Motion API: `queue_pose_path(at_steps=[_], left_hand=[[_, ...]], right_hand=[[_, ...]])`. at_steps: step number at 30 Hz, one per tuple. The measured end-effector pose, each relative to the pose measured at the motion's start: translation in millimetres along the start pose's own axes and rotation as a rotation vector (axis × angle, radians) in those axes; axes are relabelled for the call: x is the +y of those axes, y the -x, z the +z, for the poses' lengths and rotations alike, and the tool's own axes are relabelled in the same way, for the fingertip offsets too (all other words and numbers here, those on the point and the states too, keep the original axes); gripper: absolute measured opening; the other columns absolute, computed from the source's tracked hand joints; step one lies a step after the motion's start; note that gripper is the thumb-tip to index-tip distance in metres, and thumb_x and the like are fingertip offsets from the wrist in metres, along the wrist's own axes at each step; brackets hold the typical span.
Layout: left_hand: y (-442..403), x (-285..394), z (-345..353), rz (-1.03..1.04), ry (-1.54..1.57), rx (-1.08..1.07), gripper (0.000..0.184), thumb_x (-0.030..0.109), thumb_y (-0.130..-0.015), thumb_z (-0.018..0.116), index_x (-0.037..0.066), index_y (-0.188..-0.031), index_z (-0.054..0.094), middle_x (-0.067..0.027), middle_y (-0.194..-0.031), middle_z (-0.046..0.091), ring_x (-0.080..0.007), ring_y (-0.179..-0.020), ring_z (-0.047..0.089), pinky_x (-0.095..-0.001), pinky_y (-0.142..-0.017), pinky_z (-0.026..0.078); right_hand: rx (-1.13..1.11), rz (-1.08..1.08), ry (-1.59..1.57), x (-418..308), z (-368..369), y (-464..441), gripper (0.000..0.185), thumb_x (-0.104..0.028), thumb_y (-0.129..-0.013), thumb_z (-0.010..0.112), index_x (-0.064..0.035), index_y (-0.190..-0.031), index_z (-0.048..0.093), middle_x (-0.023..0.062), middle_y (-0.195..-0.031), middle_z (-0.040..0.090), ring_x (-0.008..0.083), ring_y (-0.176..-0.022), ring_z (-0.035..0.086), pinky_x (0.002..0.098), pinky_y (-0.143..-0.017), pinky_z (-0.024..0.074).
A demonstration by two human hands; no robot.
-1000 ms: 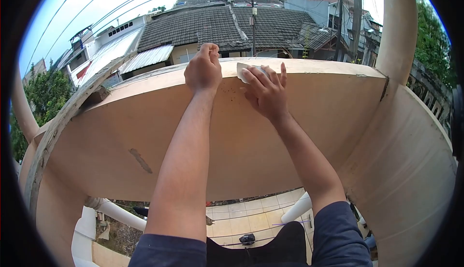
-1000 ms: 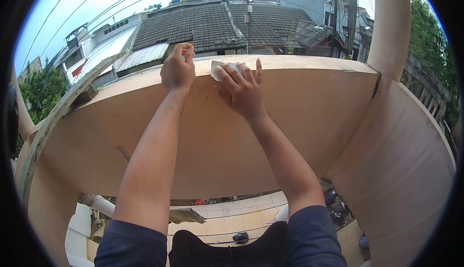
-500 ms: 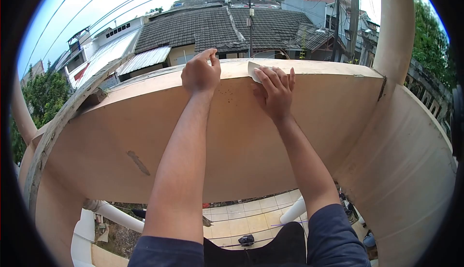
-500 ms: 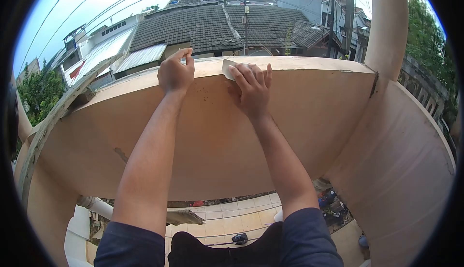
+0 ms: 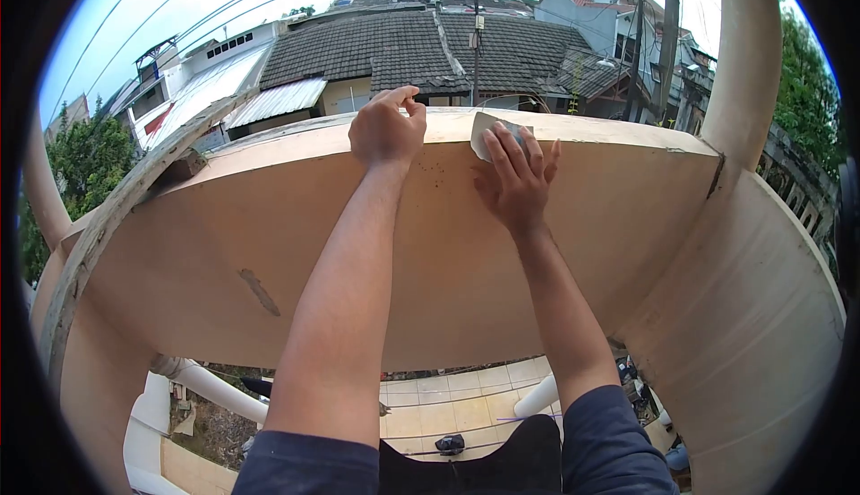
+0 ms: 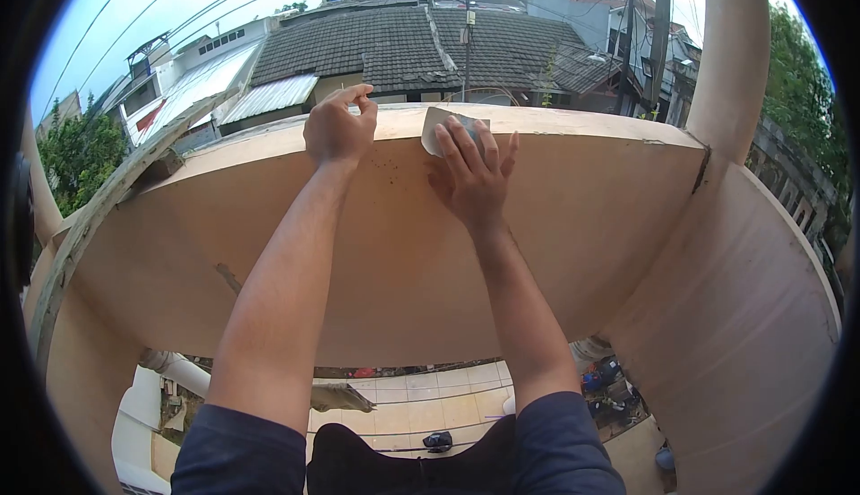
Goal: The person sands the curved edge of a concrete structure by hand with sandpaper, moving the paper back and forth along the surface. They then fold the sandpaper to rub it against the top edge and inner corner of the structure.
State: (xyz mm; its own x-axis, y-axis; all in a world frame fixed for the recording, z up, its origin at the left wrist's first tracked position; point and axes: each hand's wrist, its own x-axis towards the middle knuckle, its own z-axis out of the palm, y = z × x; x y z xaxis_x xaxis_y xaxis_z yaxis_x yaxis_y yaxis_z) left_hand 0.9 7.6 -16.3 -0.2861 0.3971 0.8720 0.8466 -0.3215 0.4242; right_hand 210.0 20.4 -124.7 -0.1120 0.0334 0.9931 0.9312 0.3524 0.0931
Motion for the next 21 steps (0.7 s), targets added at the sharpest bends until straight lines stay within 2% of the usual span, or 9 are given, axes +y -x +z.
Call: queue_pose_path(at_steps=[3, 5, 6, 8, 12, 15, 17, 21], left_hand=[[0, 2, 0, 0.011, 0.021, -0.020, 0.018, 0.023, -0.094, 0.070, 0.024, -0.104, 0.084, -0.0004, -0.108, 0.081, -0.0260, -0.094, 0.077, -0.0403, -0.082, 0.062], [1, 3, -3, 0.018, 0.000, -0.026, 0.014, 0.022, -0.094, 0.069, 0.022, -0.100, 0.082, -0.0001, -0.105, 0.081, -0.0260, -0.093, 0.077, -0.0410, -0.079, 0.061], [1, 3, -3, 0.020, 0.006, -0.028, 0.014, 0.022, -0.094, 0.069, 0.022, -0.100, 0.082, -0.0001, -0.105, 0.081, -0.0260, -0.093, 0.077, -0.0410, -0.079, 0.061], [2, 3, -5, 0.021, 0.022, -0.030, 0.011, 0.022, -0.095, 0.069, 0.021, -0.097, 0.079, 0.0007, -0.103, 0.081, -0.0265, -0.093, 0.077, -0.0420, -0.077, 0.061], [0, 1, -1, 0.037, 0.031, 0.027, 0.011, 0.022, -0.097, 0.068, 0.022, -0.099, 0.078, 0.0015, -0.103, 0.081, -0.0270, -0.092, 0.077, -0.0418, -0.077, 0.060], [2, 0, 0, 0.031, 0.042, 0.019, 0.011, 0.022, -0.098, 0.067, 0.023, -0.100, 0.078, 0.0021, -0.104, 0.080, -0.0274, -0.093, 0.077, -0.0416, -0.078, 0.060], [2, 1, -1, 0.039, 0.005, 0.020, 0.012, 0.021, -0.097, 0.067, 0.022, -0.101, 0.078, 0.0047, -0.106, 0.080, -0.0248, -0.091, 0.077, -0.0413, -0.079, 0.062], [1, 0, 1, 0.018, -0.012, 0.016, 0.014, 0.020, -0.097, 0.067, 0.021, -0.104, 0.079, 0.0031, -0.109, 0.080, -0.0249, -0.094, 0.077, -0.0410, -0.080, 0.062]], right_hand=[[-0.009, -0.088, 0.068, 21, 3, 2, 0.067, -0.060, -0.090, 0.074, -0.0235, -0.145, 0.065, -0.0025, -0.151, 0.061, 0.0298, -0.148, 0.044, 0.0650, -0.129, 0.0125], [0.033, 0.056, -0.014, 9, 1, 3, 0.065, -0.056, -0.089, 0.075, -0.0239, -0.145, 0.065, -0.0032, -0.152, 0.061, 0.0283, -0.146, 0.046, 0.0652, -0.129, 0.0126], [0.032, 0.057, -0.008, 4, -1, 1, 0.065, -0.056, -0.089, 0.075, -0.0239, -0.145, 0.065, -0.0032, -0.152, 0.061, 0.0283, -0.146, 0.046, 0.0652, -0.129, 0.0126], [0.024, 0.026, -0.087, -5, -8, -2, 0.062, -0.053, -0.091, 0.074, -0.0247, -0.145, 0.065, -0.0038, -0.151, 0.062, 0.0272, -0.144, 0.048, 0.0644, -0.130, 0.0123], [-0.004, -0.081, -0.024, 19, -4, -4, 0.060, -0.052, -0.090, 0.075, -0.0247, -0.143, 0.066, -0.0037, -0.149, 0.062, 0.0271, -0.142, 0.049, 0.0640, -0.130, 0.0122], [0.008, -0.066, -0.002, 20, -2, -2, 0.059, -0.052, -0.089, 0.076, -0.0247, -0.141, 0.067, -0.0032, -0.148, 0.063, 0.0280, -0.143, 0.049, 0.0633, -0.130, 0.0118], [0.002, 0.052, -0.055, 8, -5, -3, 0.056, -0.049, -0.090, 0.075, -0.0239, -0.139, 0.067, -0.0029, -0.147, 0.064, 0.0282, -0.146, 0.048, 0.0624, -0.130, 0.0108], [0.030, 0.066, -0.056, 6, 3, 0, 0.055, -0.047, -0.091, 0.074, -0.0232, -0.140, 0.067, -0.0020, -0.147, 0.064, 0.0287, -0.148, 0.046, 0.0617, -0.131, 0.0099]])
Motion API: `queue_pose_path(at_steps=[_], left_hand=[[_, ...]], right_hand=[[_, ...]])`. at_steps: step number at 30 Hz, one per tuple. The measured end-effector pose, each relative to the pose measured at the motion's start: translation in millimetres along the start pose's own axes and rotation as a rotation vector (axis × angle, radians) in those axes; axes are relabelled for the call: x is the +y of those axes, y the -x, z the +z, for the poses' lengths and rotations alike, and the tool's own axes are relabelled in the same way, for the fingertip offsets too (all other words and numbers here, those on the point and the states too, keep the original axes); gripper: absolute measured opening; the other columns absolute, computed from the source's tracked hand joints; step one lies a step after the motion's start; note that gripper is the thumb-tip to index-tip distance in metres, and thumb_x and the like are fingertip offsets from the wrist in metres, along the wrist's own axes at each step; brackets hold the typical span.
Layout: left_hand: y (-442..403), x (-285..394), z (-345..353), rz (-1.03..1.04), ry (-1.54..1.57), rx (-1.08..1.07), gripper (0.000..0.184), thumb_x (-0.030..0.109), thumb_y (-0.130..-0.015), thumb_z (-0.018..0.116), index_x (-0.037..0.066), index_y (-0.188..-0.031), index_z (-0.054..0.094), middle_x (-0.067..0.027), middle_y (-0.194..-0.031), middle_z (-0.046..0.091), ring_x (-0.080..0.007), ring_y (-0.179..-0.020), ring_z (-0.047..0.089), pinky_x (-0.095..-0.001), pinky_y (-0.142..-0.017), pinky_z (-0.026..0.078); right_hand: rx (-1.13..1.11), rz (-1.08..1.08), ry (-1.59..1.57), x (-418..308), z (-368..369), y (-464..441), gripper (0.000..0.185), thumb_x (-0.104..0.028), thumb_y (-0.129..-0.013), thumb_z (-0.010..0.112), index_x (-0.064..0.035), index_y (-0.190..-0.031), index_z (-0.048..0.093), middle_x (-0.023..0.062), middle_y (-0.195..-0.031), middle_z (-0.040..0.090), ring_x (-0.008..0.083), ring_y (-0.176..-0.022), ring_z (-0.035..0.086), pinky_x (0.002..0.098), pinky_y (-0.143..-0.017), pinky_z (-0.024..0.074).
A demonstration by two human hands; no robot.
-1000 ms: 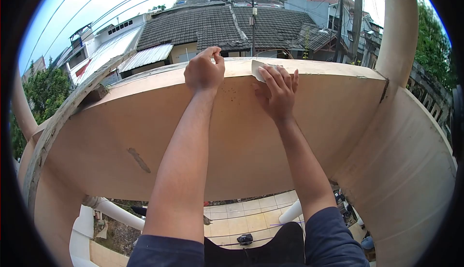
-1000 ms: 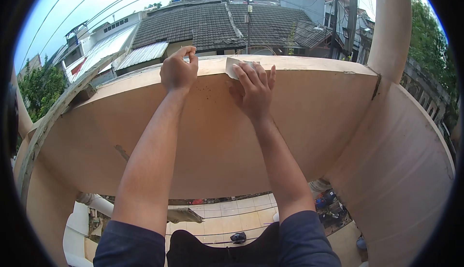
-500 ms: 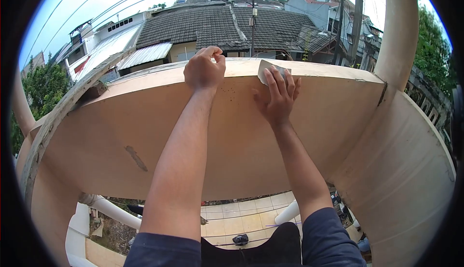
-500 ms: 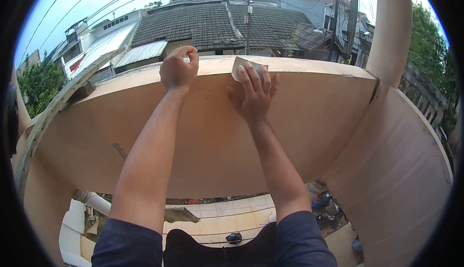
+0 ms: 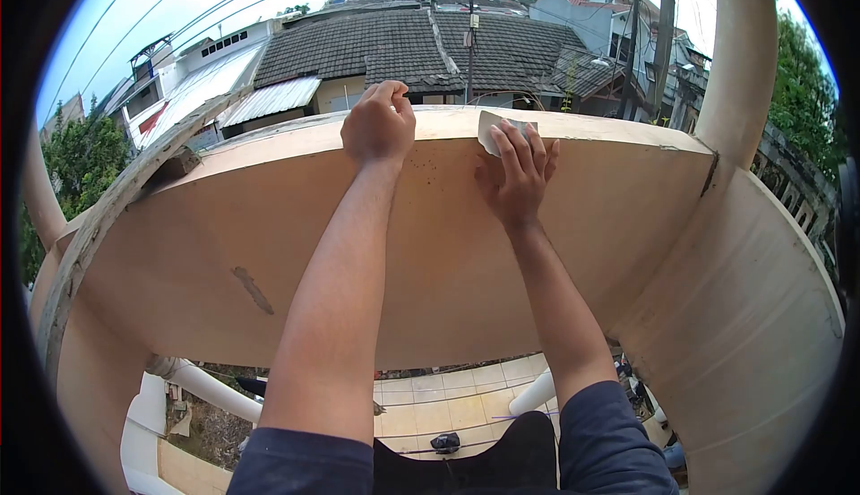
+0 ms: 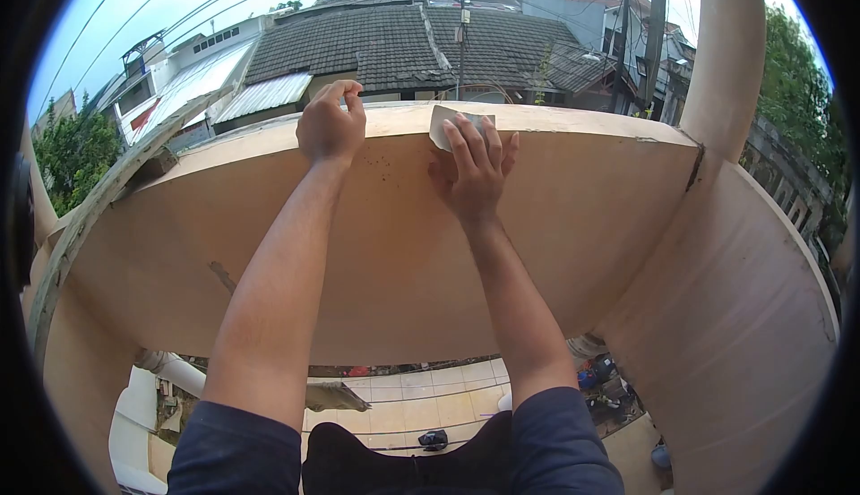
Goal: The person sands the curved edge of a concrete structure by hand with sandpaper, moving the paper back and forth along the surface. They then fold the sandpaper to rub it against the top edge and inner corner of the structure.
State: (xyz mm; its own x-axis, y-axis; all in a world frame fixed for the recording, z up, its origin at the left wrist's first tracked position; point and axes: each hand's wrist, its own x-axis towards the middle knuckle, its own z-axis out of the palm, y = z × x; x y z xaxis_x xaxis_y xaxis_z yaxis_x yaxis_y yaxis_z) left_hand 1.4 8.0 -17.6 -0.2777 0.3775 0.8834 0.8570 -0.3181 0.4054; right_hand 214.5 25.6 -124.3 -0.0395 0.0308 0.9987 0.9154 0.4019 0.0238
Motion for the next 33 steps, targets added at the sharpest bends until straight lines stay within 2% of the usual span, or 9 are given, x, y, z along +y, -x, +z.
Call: queue_pose_path(at_steps=[6, 12, 18, 20, 24, 26, 30, 32, 33], left_hand=[[0, 1, 3, -0.034, -0.026, 0.024, 0.020, 0.024, -0.097, 0.069, 0.024, -0.113, 0.081, 0.0000, -0.115, 0.081, -0.0262, -0.103, 0.077, -0.0409, -0.086, 0.062], [-1, 4, -1, -0.067, -0.031, -0.003, 0.020, 0.023, -0.098, 0.068, 0.022, -0.114, 0.080, -0.0004, -0.108, 0.082, -0.0238, -0.098, 0.078, -0.0401, -0.085, 0.063], [-2, 8, -5, -0.126, 0.016, -0.023, 0.019, 0.027, -0.098, 0.067, 0.027, -0.109, 0.082, -0.0019, -0.103, 0.083, -0.0282, -0.093, 0.079, -0.0428, -0.082, 0.062], [-1, 10, -9, -0.121, -0.050, -0.112, 0.019, 0.026, -0.099, 0.065, 0.026, -0.109, 0.081, -0.0015, -0.099, 0.082, -0.0267, -0.091, 0.079, -0.0419, -0.081, 0.063], [0, 9, -7, -0.110, -0.018, -0.090, 0.015, 0.026, -0.096, 0.068, 0.025, -0.102, 0.082, -0.0023, -0.101, 0.083, -0.0283, -0.091, 0.078, -0.0424, -0.080, 0.062], [0, 4, -2, -0.015, 0.034, -0.011, 0.014, 0.023, -0.095, 0.069, 0.024, -0.100, 0.082, 0.0007, -0.108, 0.082, -0.0266, -0.095, 0.077, -0.0414, -0.080, 0.062], [1, 6, -5, -0.032, 0.048, -0.015, 0.014, 0.021, -0.094, 0.070, 0.024, -0.100, 0.082, 0.0038, -0.115, 0.080, -0.0241, -0.103, 0.076, -0.0401, -0.082, 0.061], [0, 6, -5, -0.059, 0.041, -0.042, 0.014, 0.021, -0.094, 0.070, 0.023, -0.100, 0.083, 0.0043, -0.117, 0.079, -0.0232, -0.108, 0.075, -0.0399, -0.086, 0.062], [1, 4, -3, -0.060, 0.038, -0.039, 0.014, 0.021, -0.094, 0.070, 0.023, -0.100, 0.083, 0.0043, -0.117, 0.079, -0.0232, -0.108, 0.075, -0.0399, -0.086, 0.062]], right_hand=[[0.002, 0.014, -0.011, 0, 0, 2, 0.057, -0.045, -0.091, 0.074, -0.0226, -0.142, 0.066, -0.0010, -0.149, 0.063, 0.0295, -0.150, 0.045, 0.0614, -0.131, 0.0097], [-0.004, 0.025, -0.031, -2, -2, 2, 0.058, -0.042, -0.091, 0.075, -0.0222, -0.144, 0.065, -0.0008, -0.151, 0.062, 0.0310, -0.151, 0.044, 0.0615, -0.131, 0.0108], [0.016, 0.067, 0.012, -19, -2, 6, 0.055, -0.038, -0.093, 0.072, -0.0226, -0.145, 0.065, -0.0013, -0.153, 0.061, 0.0300, -0.151, 0.045, 0.0616, -0.130, 0.0150], [-0.025, -0.256, 0.065, -21, -2, 10, 0.050, -0.033, -0.096, 0.068, -0.0227, -0.145, 0.065, -0.0043, -0.154, 0.061, 0.0275, -0.150, 0.048, 0.0622, -0.129, 0.0168], [-0.007, -0.268, 0.099, -1, -5, 5, 0.047, -0.028, -0.097, 0.065, -0.0254, -0.144, 0.065, -0.0075, -0.153, 0.063, 0.0247, -0.149, 0.050, 0.0631, -0.129, 0.0173], [0.020, 0.016, 0.006, -4, -6, 4, 0.045, -0.025, -0.097, 0.066, -0.0267, -0.142, 0.067, -0.0076, -0.149, 0.066, 0.0226, -0.146, 0.052, 0.0639, -0.129, 0.0176], [0.049, 0.014, -0.006, -23, -6, -4, 0.042, -0.024, -0.096, 0.066, -0.0250, -0.138, 0.070, -0.0075, -0.146, 0.068, 0.0207, -0.143, 0.056, 0.0646, -0.129, 0.0178], [0.041, -0.130, -0.038, -12, -7, -11, 0.028, -0.021, -0.097, 0.068, -0.0212, -0.125, 0.074, -0.0068, -0.137, 0.073, 0.0198, -0.136, 0.063, 0.0627, -0.130, 0.0198], [0.043, -0.132, -0.042, -4, -6, -11, 0.028, -0.021, -0.097, 0.068, -0.0212, -0.125, 0.074, -0.0068, -0.137, 0.073, 0.0198, -0.136, 0.063, 0.0627, -0.130, 0.0198]])
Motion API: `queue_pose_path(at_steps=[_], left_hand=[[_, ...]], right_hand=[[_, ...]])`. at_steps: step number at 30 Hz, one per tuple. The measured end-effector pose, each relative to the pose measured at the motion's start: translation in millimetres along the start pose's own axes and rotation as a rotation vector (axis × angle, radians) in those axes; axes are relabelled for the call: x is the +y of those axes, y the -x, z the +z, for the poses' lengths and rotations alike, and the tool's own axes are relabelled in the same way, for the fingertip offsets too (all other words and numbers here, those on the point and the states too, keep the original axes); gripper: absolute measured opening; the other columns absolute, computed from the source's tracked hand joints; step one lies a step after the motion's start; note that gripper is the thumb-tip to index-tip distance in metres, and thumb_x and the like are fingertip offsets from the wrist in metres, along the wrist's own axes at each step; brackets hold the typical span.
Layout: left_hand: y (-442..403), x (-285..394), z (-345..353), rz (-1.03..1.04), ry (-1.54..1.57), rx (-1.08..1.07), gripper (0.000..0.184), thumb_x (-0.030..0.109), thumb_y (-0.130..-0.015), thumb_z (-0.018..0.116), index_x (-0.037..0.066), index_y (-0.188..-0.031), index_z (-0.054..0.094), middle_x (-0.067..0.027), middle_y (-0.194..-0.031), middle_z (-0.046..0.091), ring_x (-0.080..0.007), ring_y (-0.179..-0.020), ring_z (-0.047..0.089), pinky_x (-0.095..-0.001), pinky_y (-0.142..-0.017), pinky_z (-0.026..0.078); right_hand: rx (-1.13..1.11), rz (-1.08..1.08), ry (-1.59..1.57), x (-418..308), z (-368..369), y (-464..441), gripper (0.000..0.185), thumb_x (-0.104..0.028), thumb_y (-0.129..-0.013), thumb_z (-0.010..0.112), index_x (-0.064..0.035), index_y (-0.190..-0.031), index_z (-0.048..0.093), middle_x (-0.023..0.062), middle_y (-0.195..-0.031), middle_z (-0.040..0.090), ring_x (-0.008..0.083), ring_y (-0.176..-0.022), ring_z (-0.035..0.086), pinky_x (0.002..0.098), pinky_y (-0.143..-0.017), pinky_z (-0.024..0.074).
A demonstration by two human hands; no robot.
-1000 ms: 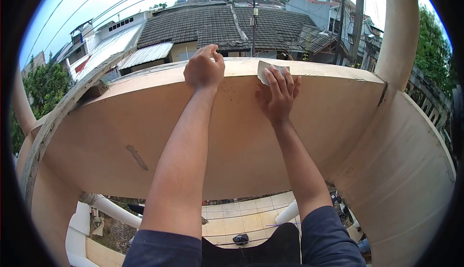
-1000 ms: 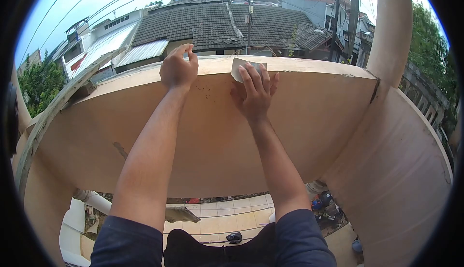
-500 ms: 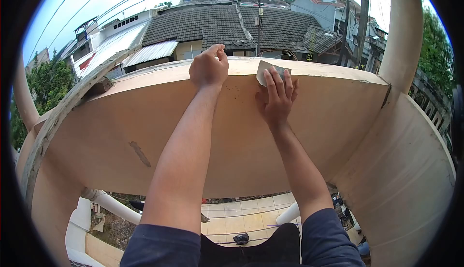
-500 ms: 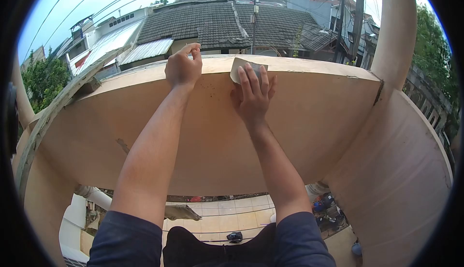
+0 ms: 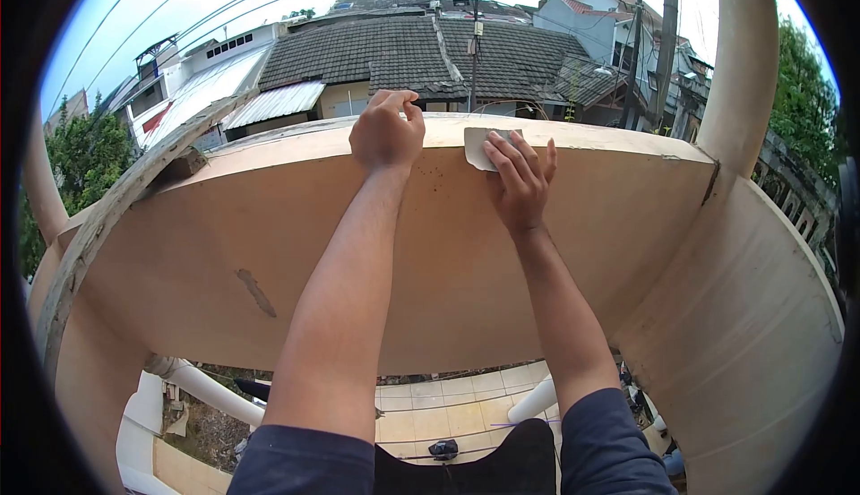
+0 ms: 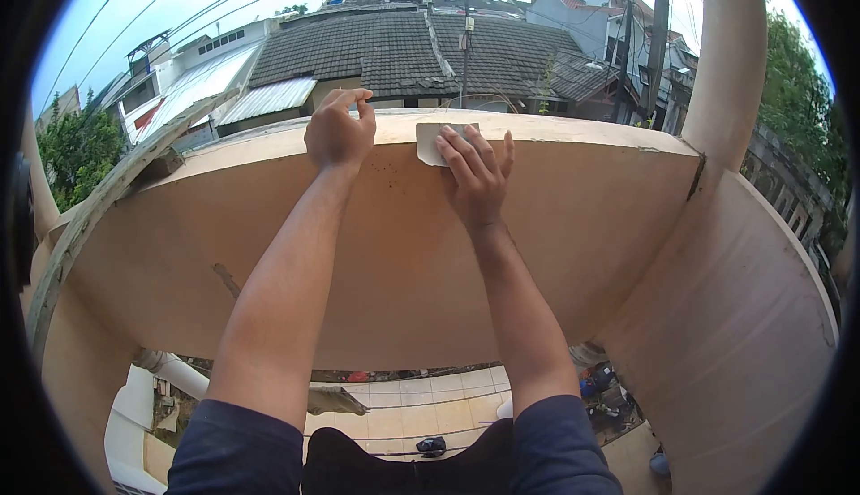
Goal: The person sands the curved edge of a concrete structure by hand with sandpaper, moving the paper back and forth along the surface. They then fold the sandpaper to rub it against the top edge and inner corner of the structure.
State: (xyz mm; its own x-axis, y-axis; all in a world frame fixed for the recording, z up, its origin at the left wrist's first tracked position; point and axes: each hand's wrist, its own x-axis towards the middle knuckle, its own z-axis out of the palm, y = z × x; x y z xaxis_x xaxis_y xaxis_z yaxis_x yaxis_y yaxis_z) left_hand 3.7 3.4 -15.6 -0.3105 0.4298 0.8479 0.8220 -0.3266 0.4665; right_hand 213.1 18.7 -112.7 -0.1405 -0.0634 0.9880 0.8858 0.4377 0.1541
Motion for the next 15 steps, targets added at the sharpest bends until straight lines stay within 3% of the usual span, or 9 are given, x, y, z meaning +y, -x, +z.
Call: queue_pose_path(at_steps=[3, 10, 13, 15], left_hand=[[-1, -2, 5, 0.025, -0.041, 0.048, 0.015, 0.022, -0.094, 0.071, 0.023, -0.102, 0.084, 0.0040, -0.117, 0.079, -0.0234, -0.109, 0.075, -0.0403, -0.088, 0.062], [-4, 2, -3, -0.061, -0.009, -0.053, 0.016, 0.024, -0.095, 0.072, 0.024, -0.106, 0.084, 0.0023, -0.115, 0.080, -0.0244, -0.107, 0.076, -0.0405, -0.088, 0.062], [-3, 2, -2, -0.052, -0.018, -0.054, 0.016, 0.023, -0.097, 0.071, 0.023, -0.107, 0.083, 0.0024, -0.114, 0.080, -0.0232, -0.102, 0.076, -0.0394, -0.086, 0.062], [-2, 2, -2, -0.026, -0.038, -0.040, 0.015, 0.023, -0.098, 0.070, 0.023, -0.108, 0.081, 0.0029, -0.113, 0.079, -0.0220, -0.098, 0.077, -0.0385, -0.084, 0.063]], right_hand=[[0.070, 0.061, -0.020, 15, -4, -2, 0.004, -0.016, -0.101, 0.070, -0.0173, -0.099, 0.072, -0.0036, -0.128, 0.078, 0.0218, -0.128, 0.071, 0.0585, -0.129, 0.0277], [-0.038, 0.142, -0.141, 8, -12, -12, 0.008, -0.019, -0.103, 0.067, -0.0127, -0.099, 0.068, 0.0070, -0.134, 0.076, 0.0285, -0.130, 0.069, 0.0517, -0.121, 0.0438], [-0.086, 0.216, -0.079, -9, -20, -27, 0.013, -0.020, -0.103, 0.065, -0.0106, -0.109, 0.071, 0.0098, -0.130, 0.077, 0.0318, -0.128, 0.070, 0.0491, -0.116, 0.0494], [-0.285, 0.190, 0.127, -19, -27, -35, 0.030, -0.021, -0.102, 0.065, -0.0137, -0.130, 0.071, 0.0069, -0.127, 0.077, 0.0324, -0.127, 0.069, 0.0511, -0.116, 0.0477]])
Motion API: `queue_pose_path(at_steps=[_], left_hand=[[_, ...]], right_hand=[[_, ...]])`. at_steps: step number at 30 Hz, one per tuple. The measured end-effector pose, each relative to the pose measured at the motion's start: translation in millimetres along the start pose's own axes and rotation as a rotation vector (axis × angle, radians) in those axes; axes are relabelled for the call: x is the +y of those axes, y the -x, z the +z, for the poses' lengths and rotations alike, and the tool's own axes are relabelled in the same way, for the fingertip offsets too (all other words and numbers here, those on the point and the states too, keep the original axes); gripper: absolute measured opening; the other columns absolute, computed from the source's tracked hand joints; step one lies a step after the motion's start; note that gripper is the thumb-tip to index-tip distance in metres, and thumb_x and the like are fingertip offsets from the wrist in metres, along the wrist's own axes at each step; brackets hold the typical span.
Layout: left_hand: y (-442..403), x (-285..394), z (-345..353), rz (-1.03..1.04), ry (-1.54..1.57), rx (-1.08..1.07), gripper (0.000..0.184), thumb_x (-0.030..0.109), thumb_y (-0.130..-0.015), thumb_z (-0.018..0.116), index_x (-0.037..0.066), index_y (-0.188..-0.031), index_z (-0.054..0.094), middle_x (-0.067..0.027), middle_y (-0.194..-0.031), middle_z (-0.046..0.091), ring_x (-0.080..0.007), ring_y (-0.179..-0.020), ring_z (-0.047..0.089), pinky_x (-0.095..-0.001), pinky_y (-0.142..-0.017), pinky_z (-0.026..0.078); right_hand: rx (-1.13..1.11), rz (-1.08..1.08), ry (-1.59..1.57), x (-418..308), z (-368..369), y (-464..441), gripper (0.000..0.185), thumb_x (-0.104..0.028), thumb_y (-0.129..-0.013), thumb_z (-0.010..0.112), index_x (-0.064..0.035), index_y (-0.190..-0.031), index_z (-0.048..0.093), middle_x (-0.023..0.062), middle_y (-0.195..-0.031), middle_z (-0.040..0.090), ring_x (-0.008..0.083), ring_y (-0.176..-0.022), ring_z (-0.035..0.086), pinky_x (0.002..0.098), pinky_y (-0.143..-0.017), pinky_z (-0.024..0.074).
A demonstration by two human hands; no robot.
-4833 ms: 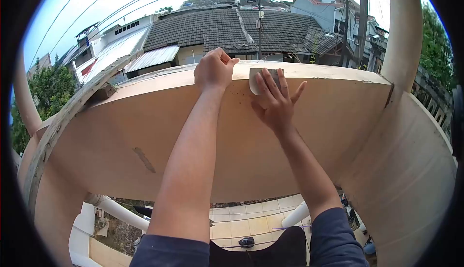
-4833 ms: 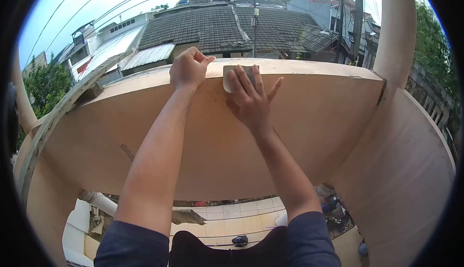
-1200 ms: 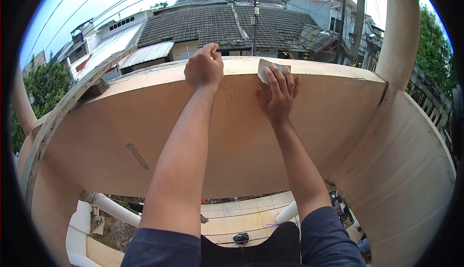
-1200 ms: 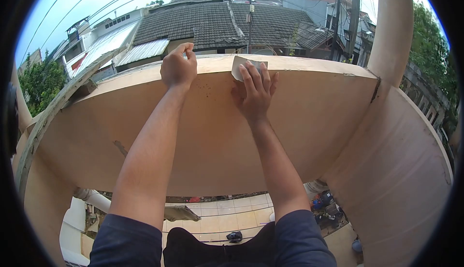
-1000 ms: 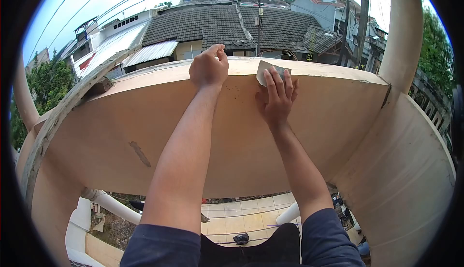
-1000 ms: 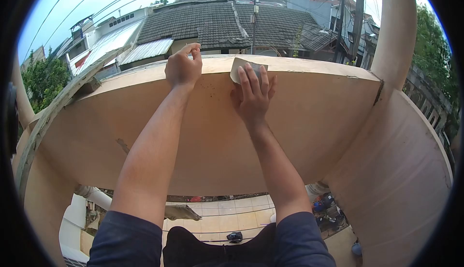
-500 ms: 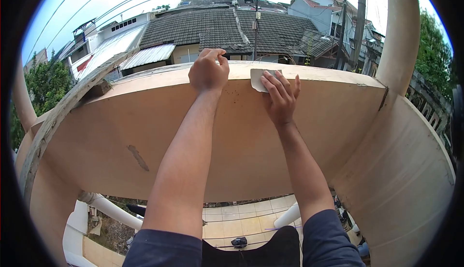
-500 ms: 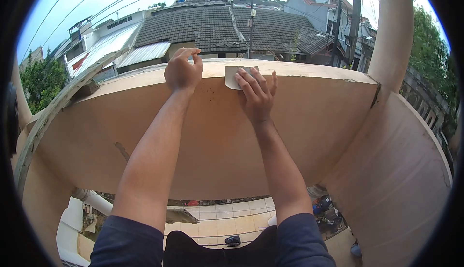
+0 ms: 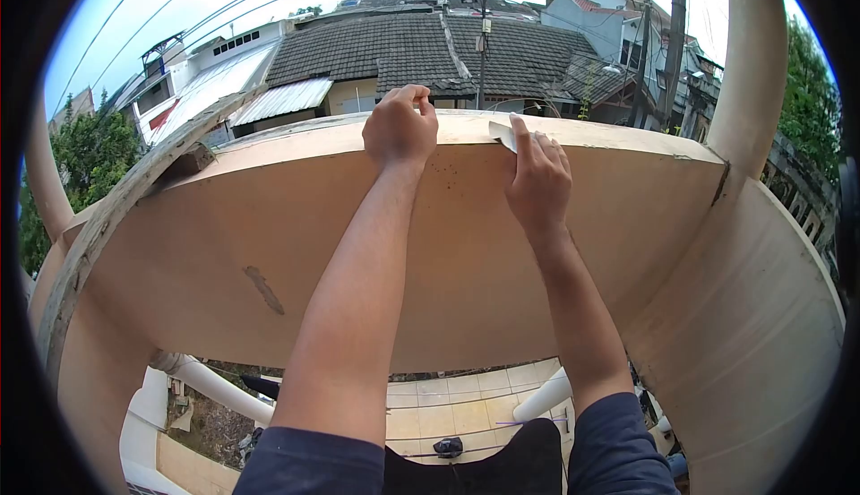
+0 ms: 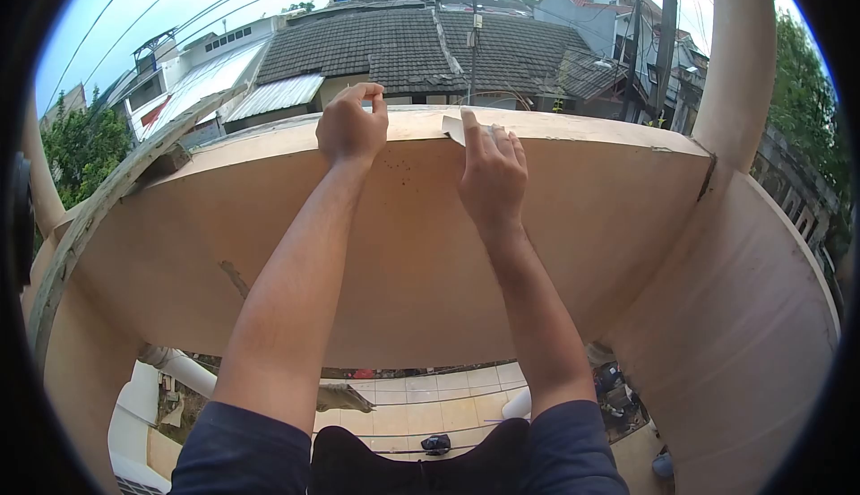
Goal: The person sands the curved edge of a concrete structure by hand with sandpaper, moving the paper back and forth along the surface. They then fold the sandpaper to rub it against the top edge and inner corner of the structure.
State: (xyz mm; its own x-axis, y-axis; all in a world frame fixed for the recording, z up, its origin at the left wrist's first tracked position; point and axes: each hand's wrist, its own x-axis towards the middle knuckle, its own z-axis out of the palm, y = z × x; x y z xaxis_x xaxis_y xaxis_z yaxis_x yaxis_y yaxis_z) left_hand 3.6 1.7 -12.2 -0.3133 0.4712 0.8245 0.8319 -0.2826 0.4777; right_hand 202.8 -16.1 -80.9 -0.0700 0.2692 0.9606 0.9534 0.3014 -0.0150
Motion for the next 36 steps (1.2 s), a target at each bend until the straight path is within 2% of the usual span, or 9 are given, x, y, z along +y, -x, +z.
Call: queue_pose_path(at_steps=[3, 6, 12, 16, 18, 25, 27, 32, 36], left_hand=[[-1, 0, 2, -0.003, -0.005, -0.007, 0.015, 0.023, -0.099, 0.069, 0.023, -0.108, 0.081, 0.0033, -0.113, 0.079, -0.0219, -0.097, 0.077, -0.0386, -0.084, 0.063], [0, -5, 5, 0.030, -0.025, 0.033, 0.016, 0.024, -0.100, 0.068, 0.023, -0.109, 0.081, 0.0034, -0.112, 0.079, -0.0220, -0.096, 0.077, -0.0390, -0.084, 0.062], [1, -1, 1, 0.042, 0.045, 0.008, 0.015, 0.030, -0.101, 0.071, 0.024, -0.109, 0.082, 0.0012, -0.109, 0.079, -0.0257, -0.098, 0.075, -0.0418, -0.083, 0.060], [-1, -3, 3, 0.070, 0.027, 0.025, 0.016, 0.029, -0.102, 0.069, 0.025, -0.110, 0.082, 0.0021, -0.110, 0.079, -0.0252, -0.097, 0.076, -0.0416, -0.083, 0.061], [-1, -2, 3, 0.083, 0.006, 0.029, 0.017, 0.029, -0.103, 0.067, 0.025, -0.112, 0.081, 0.0041, -0.112, 0.079, -0.0244, -0.097, 0.077, -0.0407, -0.083, 0.062], [-2, -5, 3, 0.073, 0.011, 0.004, 0.020, 0.026, -0.098, 0.071, 0.026, -0.114, 0.083, -0.0023, -0.117, 0.081, -0.0276, -0.104, 0.077, -0.0418, -0.089, 0.061], [-1, -5, 4, 0.069, 0.008, 0.015, 0.020, 0.026, -0.098, 0.070, 0.025, -0.113, 0.083, -0.0026, -0.116, 0.081, -0.0277, -0.103, 0.077, -0.0417, -0.089, 0.061], [-2, -1, -2, 0.029, 0.012, -0.042, 0.020, 0.025, -0.096, 0.070, 0.025, -0.111, 0.084, -0.0028, -0.113, 0.082, -0.0276, -0.100, 0.078, -0.0409, -0.087, 0.061], [-2, -4, -1, 0.046, 0.024, -0.045, 0.020, 0.024, -0.094, 0.070, 0.025, -0.107, 0.085, -0.0020, -0.110, 0.082, -0.0273, -0.097, 0.077, -0.0408, -0.085, 0.061]], right_hand=[[-0.099, -0.056, 0.015, 2, 2, 1, 0.048, -0.024, -0.099, 0.068, -0.0215, -0.147, 0.064, 0.0033, -0.131, 0.074, 0.0314, -0.130, 0.063, 0.0547, -0.120, 0.0406], [-0.100, -0.071, -0.116, 8, 4, 2, 0.048, -0.033, -0.098, 0.070, -0.0269, -0.146, 0.066, 0.0012, -0.140, 0.069, 0.0309, -0.136, 0.056, 0.0578, -0.126, 0.0304], [0.060, -0.134, -0.088, 10, 16, 18, 0.057, -0.052, -0.095, 0.072, -0.0267, -0.146, 0.066, 0.0037, -0.147, 0.064, 0.0334, -0.142, 0.051, 0.0632, -0.128, 0.0221], [0.142, -0.078, -0.067, -9, 28, 24, 0.064, -0.058, -0.093, 0.073, -0.0279, -0.149, 0.063, 0.0028, -0.147, 0.064, 0.0326, -0.142, 0.051, 0.0692, -0.126, 0.0187], [0.154, -0.021, -0.085, -30, 30, 24, 0.061, -0.059, -0.093, 0.072, -0.0283, -0.145, 0.067, -0.0009, -0.148, 0.064, 0.0303, -0.146, 0.047, 0.0673, -0.129, 0.0104], [0.165, -0.130, -0.039, 4, 39, 25, 0.059, -0.053, -0.088, 0.076, -0.0291, -0.142, 0.068, -0.0033, -0.143, 0.065, 0.0286, -0.141, 0.052, 0.0744, -0.125, 0.0125], [0.248, 0.002, 0.016, 20, 42, 25, 0.054, -0.053, -0.089, 0.076, -0.0292, -0.137, 0.071, -0.0046, -0.141, 0.066, 0.0268, -0.140, 0.053, 0.0728, -0.127, 0.0112], [0.290, 0.061, 0.030, 6, 43, 26, 0.056, -0.064, -0.091, 0.072, -0.0285, -0.133, 0.072, -0.0035, -0.135, 0.067, 0.0291, -0.139, 0.053, 0.0710, -0.127, 0.0117], [0.203, -0.097, -0.071, -17, 30, 25, 0.063, -0.070, -0.088, 0.073, -0.0264, -0.134, 0.069, -0.0033, -0.136, 0.066, 0.0300, -0.137, 0.054, 0.0710, -0.127, 0.0132]])
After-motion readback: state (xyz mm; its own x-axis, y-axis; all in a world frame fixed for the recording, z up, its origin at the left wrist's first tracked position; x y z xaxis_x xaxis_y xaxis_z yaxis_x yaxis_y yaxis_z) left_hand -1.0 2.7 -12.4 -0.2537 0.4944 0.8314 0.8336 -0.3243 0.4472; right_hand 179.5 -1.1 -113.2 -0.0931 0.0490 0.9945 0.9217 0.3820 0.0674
